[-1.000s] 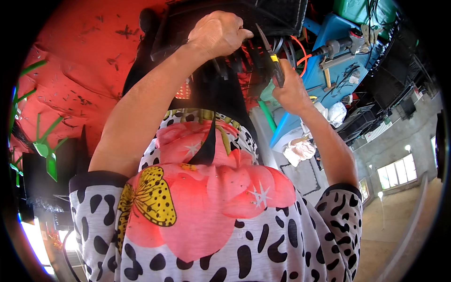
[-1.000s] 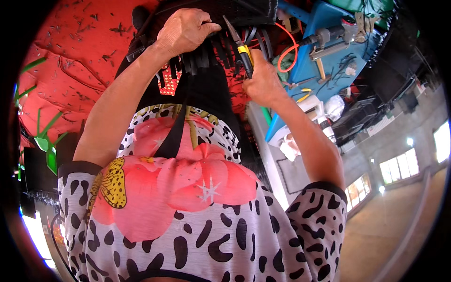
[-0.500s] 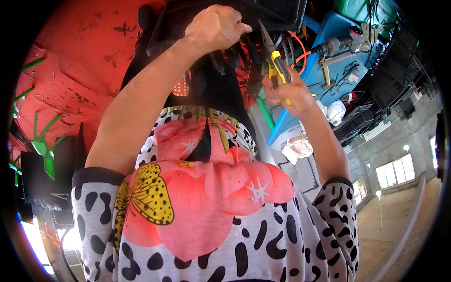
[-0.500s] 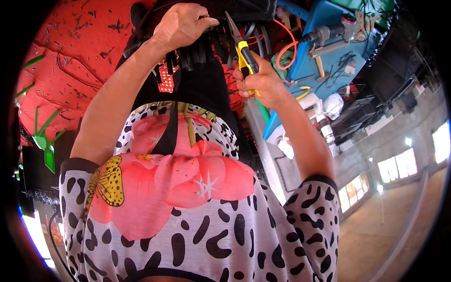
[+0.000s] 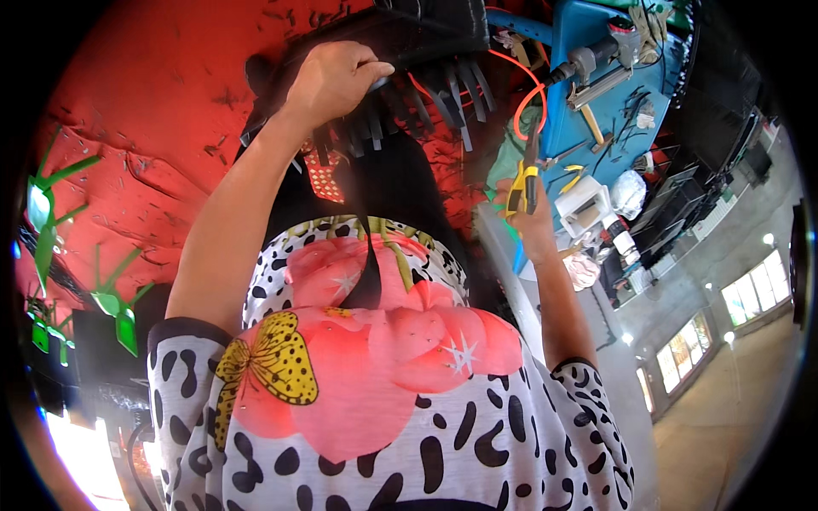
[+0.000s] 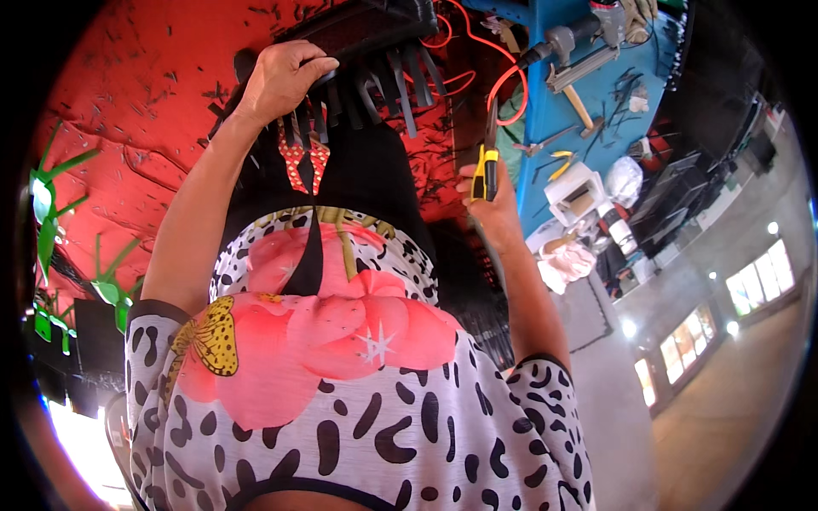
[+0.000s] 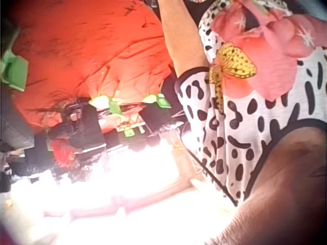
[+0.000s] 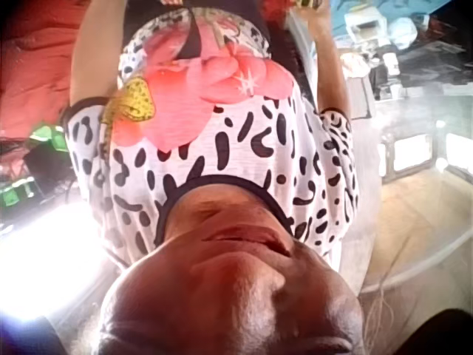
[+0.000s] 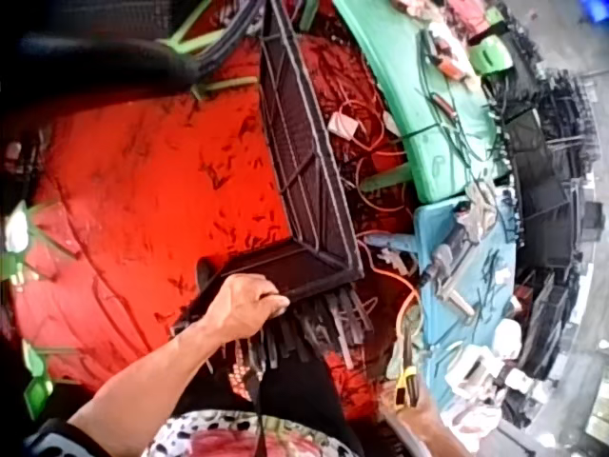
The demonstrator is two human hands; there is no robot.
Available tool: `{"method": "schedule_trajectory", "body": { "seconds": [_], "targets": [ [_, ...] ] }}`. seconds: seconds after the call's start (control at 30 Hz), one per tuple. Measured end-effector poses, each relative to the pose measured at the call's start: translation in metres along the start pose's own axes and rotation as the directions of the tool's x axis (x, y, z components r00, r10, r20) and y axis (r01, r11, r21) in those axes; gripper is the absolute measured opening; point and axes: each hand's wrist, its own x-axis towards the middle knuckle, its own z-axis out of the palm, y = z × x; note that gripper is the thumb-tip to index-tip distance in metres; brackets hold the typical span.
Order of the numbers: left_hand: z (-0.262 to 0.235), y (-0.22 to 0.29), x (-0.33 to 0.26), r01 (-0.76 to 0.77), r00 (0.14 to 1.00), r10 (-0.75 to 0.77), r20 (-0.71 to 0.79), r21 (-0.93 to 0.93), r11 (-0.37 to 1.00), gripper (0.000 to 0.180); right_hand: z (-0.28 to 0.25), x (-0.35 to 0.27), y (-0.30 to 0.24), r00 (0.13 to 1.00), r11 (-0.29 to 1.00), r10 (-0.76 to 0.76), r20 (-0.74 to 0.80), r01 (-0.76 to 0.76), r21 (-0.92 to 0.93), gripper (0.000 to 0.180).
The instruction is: The person secures black straps onto a furniture frame by pulling them tight with pliers, fastening them with a staple gun, and trimming the ends with scissors.
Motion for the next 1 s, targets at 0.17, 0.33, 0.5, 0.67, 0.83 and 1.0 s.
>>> {"method": "schedule_trajectory", "body": {
  "seconds": [0.17, 0.33, 0.5, 0.67, 0.83, 1.0],
  "targets": [
    [-0.008, 0.004, -0.001, 0.106, 0.994, -0.105, 0.031, -0.049, 0.993, 0.022, -0.03, 0.017, 0.061, 0.957, 0.961, 0.126, -0.26, -0.183, -0.208, 0.072],
    [-0.034, -0.007, -0.006, 0.004, 0.998, -0.004, 0.058, 0.012, 1.0, 0.015, -0.068, 0.033, 0.104, 0.901, 0.98, 0.046, -0.431, -0.124, -0.154, 0.064],
    [-0.062, -0.01, -0.013, 0.156, 0.983, -0.161, 0.087, 0.062, 0.986, 0.016, -0.128, 0.08, 0.05, 0.733, 0.829, -0.318, -0.602, -0.093, -0.551, 0.053],
    [-0.087, -0.033, -0.025, 0.278, 0.961, -0.272, 0.059, -0.144, 0.95, 0.017, -0.213, 0.161, 0.0, 0.674, 0.732, -0.377, -0.635, -0.204, -0.65, 0.07],
    [-0.086, -0.009, -0.019, 0.252, 0.964, -0.259, 0.057, 0.111, 0.961, 0.023, -0.216, 0.159, -0.036, 0.555, 0.685, -0.591, -0.585, -0.039, -0.728, 0.064],
    [-0.071, -0.024, -0.027, 0.336, 0.941, -0.327, 0.087, -0.137, 0.932, 0.018, -0.027, 0.118, -0.086, 0.648, 0.616, -0.76, -0.044, 0.697, -0.367, 0.028]
  ]
}}
